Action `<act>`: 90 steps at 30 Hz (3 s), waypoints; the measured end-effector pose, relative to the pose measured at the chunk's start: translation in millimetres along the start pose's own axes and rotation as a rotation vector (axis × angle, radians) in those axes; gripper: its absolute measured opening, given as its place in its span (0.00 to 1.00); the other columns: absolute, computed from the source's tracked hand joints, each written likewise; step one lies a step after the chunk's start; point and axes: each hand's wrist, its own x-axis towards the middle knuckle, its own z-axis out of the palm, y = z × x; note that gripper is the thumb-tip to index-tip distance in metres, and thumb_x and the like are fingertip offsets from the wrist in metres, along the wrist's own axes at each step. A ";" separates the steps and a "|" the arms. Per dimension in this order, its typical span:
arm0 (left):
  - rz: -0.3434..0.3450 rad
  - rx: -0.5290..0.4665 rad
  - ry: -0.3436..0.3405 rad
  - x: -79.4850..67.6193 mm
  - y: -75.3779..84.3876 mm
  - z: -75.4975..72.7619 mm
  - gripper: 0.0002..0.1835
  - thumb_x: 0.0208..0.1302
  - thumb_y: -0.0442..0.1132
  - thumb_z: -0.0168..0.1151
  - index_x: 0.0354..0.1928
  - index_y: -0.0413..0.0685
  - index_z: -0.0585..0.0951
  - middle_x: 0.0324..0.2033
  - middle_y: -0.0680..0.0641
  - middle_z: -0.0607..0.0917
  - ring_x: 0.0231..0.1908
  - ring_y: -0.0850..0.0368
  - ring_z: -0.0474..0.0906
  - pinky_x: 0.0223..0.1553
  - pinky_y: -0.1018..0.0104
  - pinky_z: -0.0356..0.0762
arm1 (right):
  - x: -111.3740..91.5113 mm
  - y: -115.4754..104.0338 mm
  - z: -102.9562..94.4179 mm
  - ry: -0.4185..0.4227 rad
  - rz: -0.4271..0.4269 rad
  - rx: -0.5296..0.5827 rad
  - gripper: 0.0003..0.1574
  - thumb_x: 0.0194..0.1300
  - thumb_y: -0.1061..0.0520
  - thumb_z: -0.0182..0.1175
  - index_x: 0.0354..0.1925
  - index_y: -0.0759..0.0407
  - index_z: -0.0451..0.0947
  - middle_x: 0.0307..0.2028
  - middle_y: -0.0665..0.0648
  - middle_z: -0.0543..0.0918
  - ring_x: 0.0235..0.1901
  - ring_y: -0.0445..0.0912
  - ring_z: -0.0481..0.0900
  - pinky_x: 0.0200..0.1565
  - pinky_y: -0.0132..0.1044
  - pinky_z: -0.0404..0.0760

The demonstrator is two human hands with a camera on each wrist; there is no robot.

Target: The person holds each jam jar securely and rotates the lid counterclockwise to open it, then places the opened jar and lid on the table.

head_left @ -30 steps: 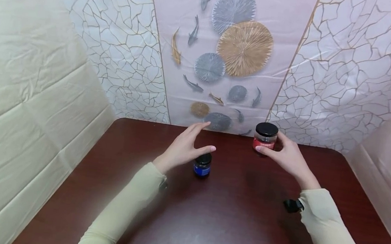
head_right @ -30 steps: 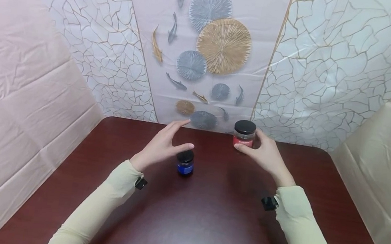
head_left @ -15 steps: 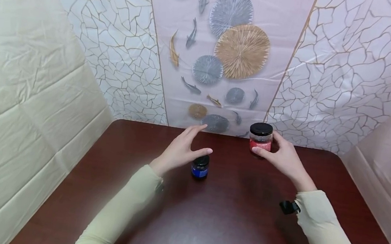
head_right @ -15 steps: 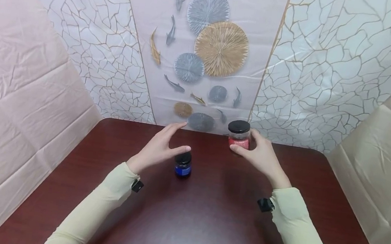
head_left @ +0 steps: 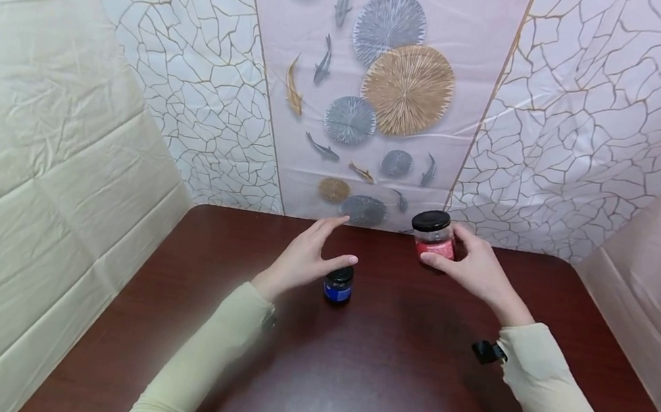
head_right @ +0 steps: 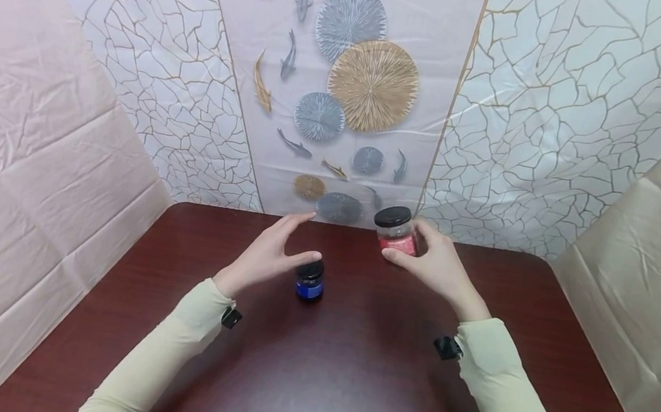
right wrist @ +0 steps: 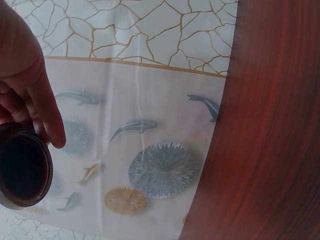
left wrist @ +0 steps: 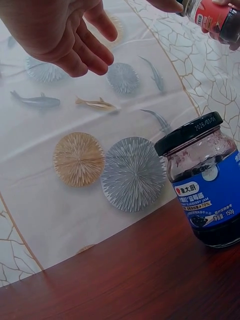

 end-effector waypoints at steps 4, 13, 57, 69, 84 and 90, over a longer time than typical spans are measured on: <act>0.005 -0.006 0.003 -0.6 0.8 1.0 0.43 0.64 0.63 0.66 0.75 0.55 0.64 0.69 0.50 0.71 0.68 0.54 0.67 0.67 0.54 0.67 | -0.4 -3.3 2.5 -0.020 -0.022 0.016 0.28 0.61 0.46 0.73 0.53 0.54 0.76 0.38 0.56 0.86 0.35 0.45 0.82 0.36 0.32 0.77; 0.012 -0.006 -0.012 -1.2 4.6 1.8 0.43 0.64 0.64 0.65 0.75 0.55 0.64 0.69 0.50 0.71 0.68 0.54 0.67 0.66 0.54 0.68 | -3.8 -9.4 10.0 -0.050 -0.062 -0.002 0.24 0.59 0.46 0.74 0.48 0.53 0.76 0.34 0.53 0.85 0.33 0.46 0.80 0.34 0.34 0.76; 0.239 -0.050 -0.113 6.5 55.1 -7.9 0.40 0.67 0.58 0.65 0.76 0.55 0.64 0.68 0.52 0.72 0.67 0.62 0.67 0.67 0.63 0.65 | -13.9 -24.7 39.8 -0.200 -0.185 0.095 0.27 0.58 0.43 0.75 0.52 0.46 0.77 0.34 0.46 0.83 0.31 0.43 0.78 0.32 0.36 0.78; 0.349 -0.082 -0.081 6.3 59.4 -3.8 0.32 0.70 0.51 0.65 0.72 0.48 0.70 0.60 0.51 0.78 0.57 0.63 0.74 0.60 0.68 0.71 | -20.3 -35.6 41.1 -0.223 -0.220 0.173 0.27 0.58 0.48 0.76 0.53 0.47 0.78 0.39 0.46 0.84 0.34 0.42 0.81 0.36 0.35 0.82; 0.354 -0.140 -0.062 -0.3 63.8 -4.9 0.29 0.63 0.52 0.71 0.63 0.50 0.77 0.47 0.55 0.79 0.32 0.68 0.75 0.36 0.75 0.77 | -26.4 -37.1 45.6 -0.209 -0.264 0.142 0.27 0.55 0.52 0.77 0.51 0.45 0.77 0.38 0.45 0.82 0.34 0.41 0.80 0.34 0.35 0.81; 0.346 -0.162 -0.031 -1.5 67.1 -5.0 0.27 0.58 0.53 0.75 0.57 0.51 0.80 0.43 0.58 0.80 0.33 0.69 0.75 0.35 0.75 0.77 | -28.2 -38.1 49.6 -0.178 -0.297 0.128 0.27 0.52 0.54 0.77 0.49 0.43 0.77 0.35 0.43 0.81 0.32 0.40 0.80 0.33 0.33 0.79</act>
